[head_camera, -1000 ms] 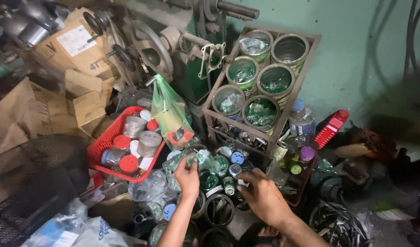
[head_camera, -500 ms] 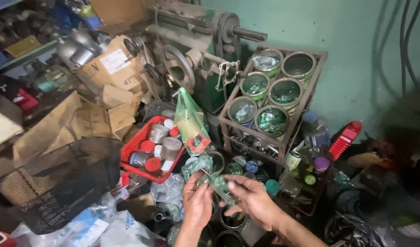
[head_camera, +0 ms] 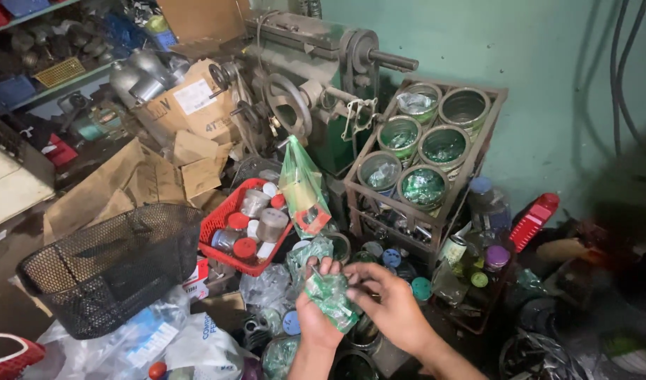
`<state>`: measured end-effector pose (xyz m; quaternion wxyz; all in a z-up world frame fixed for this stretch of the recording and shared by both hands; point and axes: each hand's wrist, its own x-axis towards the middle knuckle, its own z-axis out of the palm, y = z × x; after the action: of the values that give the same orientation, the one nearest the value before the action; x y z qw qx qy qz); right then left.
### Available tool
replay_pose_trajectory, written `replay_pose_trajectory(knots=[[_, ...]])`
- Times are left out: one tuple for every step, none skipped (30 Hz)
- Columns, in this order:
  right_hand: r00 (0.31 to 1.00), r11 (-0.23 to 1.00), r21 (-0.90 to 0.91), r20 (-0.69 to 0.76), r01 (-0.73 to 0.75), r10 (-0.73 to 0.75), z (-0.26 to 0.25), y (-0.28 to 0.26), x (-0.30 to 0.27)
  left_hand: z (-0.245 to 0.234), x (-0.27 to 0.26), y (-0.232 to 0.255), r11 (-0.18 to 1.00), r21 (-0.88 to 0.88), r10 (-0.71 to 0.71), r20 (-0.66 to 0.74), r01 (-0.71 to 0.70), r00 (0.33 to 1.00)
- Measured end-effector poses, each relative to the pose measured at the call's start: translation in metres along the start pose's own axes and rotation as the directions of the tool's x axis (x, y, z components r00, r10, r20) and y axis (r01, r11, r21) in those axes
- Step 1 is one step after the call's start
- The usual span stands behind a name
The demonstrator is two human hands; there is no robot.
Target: The person cleans a metal engine part by hand using a green scouring pad. They repeatedly rub the part's surfaces and then place it on a drill press table. The person also handles several small, wrapped green items from a cluttered workbench.
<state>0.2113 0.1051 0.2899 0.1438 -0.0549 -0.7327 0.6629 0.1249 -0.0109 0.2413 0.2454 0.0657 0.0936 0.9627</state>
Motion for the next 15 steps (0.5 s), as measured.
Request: replay_pose_trajectory(knots=[[1.000, 0.992, 0.126, 0.028, -0.015, 0.011, -0.002, 0.008, 0.001, 0.003, 0.000, 0.002, 0.999, -0.046, -0.006, 0.052, 0.008, 0.999], [0.999, 0.992, 0.128, 0.031, -0.013, 0.010, -0.003, 0.009, 0.001, 0.006, 0.000, 0.003, 0.999, -0.044, -0.002, 0.053, 0.004, 0.999], [0.998, 0.985, 0.170, 0.063, 0.002, -0.013, -0.003, 0.010, 0.001, 0.010, 0.000, 0.004, 0.998, -0.054, 0.014, 0.127, -0.008, 0.992], [0.995, 0.977, 0.212, 0.094, 0.015, -0.036, -0.004, 0.011, 0.000, 0.013, 0.001, 0.005, 0.998, -0.065, 0.031, 0.200, -0.018, 0.979], [0.995, 0.977, 0.213, 0.095, 0.016, -0.037, -0.005, 0.011, -0.001, 0.017, 0.000, 0.005, 0.998, -0.064, 0.032, 0.200, -0.019, 0.979], [0.992, 0.978, 0.209, 0.123, 0.007, -0.034, -0.006, 0.011, -0.002, 0.021, -0.001, 0.006, 0.998, -0.028, 0.064, 0.236, -0.059, 0.970], [0.988, 0.979, 0.205, 0.152, 0.000, -0.032, -0.007, 0.010, -0.002, 0.025, -0.001, 0.006, 0.995, 0.006, 0.095, 0.275, -0.101, 0.957], [0.988, 0.979, 0.205, 0.153, 0.002, -0.034, -0.008, 0.009, -0.002, 0.029, -0.001, 0.007, 0.995, 0.006, 0.097, 0.277, -0.103, 0.956], [0.981, 0.972, 0.235, 0.179, 0.026, -0.069, -0.008, 0.008, -0.002, 0.032, -0.001, 0.008, 0.992, 0.027, 0.110, 0.274, -0.123, 0.955], [0.974, 0.963, 0.264, 0.203, 0.049, -0.105, -0.009, 0.008, -0.003, 0.035, -0.001, 0.008, 0.989, 0.048, 0.124, 0.272, -0.142, 0.954], [0.974, 0.963, 0.266, 0.202, 0.049, -0.106, -0.009, 0.005, -0.004, 0.036, -0.002, 0.009, 0.989, 0.050, 0.123, 0.272, -0.142, 0.954], [0.973, 0.962, 0.272, 0.218, 0.019, -0.081, -0.009, 0.003, -0.004, 0.037, -0.002, 0.010, 0.987, 0.057, 0.126, 0.284, -0.148, 0.951], [0.971, 0.961, 0.277, 0.234, -0.010, -0.057, -0.010, 0.000, -0.005, 0.038, -0.002, 0.010, 0.986, 0.064, 0.128, 0.296, -0.154, 0.946], [0.971, 0.960, 0.279, 0.233, -0.009, -0.058, -0.010, 0.001, -0.005, 0.039, -0.002, 0.011, 0.986, 0.066, 0.127, 0.297, -0.153, 0.946], [0.970, 0.954, 0.301, 0.237, -0.015, -0.059, -0.010, 0.003, -0.005, 0.039, -0.002, 0.011, 0.984, 0.075, 0.132, 0.324, -0.165, 0.937]])
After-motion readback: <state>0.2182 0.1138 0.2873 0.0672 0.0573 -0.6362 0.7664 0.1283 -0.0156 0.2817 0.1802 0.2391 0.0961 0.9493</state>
